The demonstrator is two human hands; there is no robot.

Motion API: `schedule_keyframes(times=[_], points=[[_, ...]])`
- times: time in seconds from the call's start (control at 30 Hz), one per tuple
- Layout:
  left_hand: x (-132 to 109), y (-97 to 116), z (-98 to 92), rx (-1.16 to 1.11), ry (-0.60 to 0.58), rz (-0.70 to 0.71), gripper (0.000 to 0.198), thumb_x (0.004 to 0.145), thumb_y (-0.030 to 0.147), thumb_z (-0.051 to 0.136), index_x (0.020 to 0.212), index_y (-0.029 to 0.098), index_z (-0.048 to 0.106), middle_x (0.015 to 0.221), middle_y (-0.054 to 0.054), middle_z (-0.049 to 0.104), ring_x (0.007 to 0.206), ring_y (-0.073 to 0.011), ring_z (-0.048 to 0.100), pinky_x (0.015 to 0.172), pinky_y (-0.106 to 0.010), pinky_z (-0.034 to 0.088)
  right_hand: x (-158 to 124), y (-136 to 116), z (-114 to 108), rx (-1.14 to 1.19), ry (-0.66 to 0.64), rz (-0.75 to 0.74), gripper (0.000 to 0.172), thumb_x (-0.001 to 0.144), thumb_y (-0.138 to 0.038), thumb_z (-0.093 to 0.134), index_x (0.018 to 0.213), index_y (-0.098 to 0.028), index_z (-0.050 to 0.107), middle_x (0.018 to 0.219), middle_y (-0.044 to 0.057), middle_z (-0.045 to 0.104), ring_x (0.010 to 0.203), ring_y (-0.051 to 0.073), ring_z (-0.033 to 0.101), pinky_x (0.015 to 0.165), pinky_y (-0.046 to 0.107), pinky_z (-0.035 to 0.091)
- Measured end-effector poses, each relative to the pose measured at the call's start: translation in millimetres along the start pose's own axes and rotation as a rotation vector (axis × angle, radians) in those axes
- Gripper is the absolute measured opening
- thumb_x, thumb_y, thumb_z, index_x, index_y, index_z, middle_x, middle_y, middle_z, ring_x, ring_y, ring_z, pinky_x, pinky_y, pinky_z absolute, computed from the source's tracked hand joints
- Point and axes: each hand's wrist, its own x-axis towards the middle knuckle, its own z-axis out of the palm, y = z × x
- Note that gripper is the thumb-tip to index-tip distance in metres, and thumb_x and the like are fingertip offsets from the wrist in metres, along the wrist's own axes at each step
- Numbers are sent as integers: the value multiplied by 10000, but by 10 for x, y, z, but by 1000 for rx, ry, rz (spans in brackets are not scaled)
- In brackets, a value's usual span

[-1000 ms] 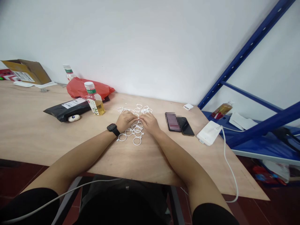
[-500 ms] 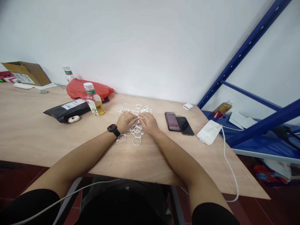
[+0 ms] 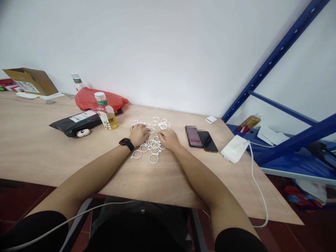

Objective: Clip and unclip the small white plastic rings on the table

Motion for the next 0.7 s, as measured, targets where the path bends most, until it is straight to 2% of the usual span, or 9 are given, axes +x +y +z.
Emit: schedule_keyframes(times=[0.13,0.23,0.37,0.5,0.7], points=[[9,17,-43,-44,-12,27,166,851,251,574,871,270,737,1092,-84,681,1089,-307,511,956,-522,295,-1,9,5,6,20,-7,195,895,-249,518,911,-228,711,869,40,718,879,205,627,867,340,439],[15,86,-119,-54,-3,97,212,915,272,513,923,265,725,1033,-74,703,1025,-278,539,925,-489,303,0,2,-7,29,67,-28,203,898,-273,532,1016,-220,689,927,54,712,914,215,623,877,349,447],[2,198,-206,-77,28,253,244,961,331,475,1006,262,705,1069,-58,710,1022,-244,561,953,-461,300,1,-14,-29,51,116,-46,290,906,-345,555,1158,-227,638,1033,71,688,980,223,608,907,362,459],[-18,257,-238,-122,22,360,260,974,363,472,1084,247,677,1054,-55,720,1019,-215,586,964,-405,339,-12,-29,-34,49,100,-88,265,938,-377,512,1094,-236,674,1010,75,678,996,222,600,904,359,473],[-12,221,-207,-190,112,356,255,940,415,547,1019,216,686,998,-59,736,951,-209,621,919,-376,402,-29,-54,-29,143,140,-161,262,959,-390,498,1028,-236,698,959,67,702,930,195,632,854,335,506]])
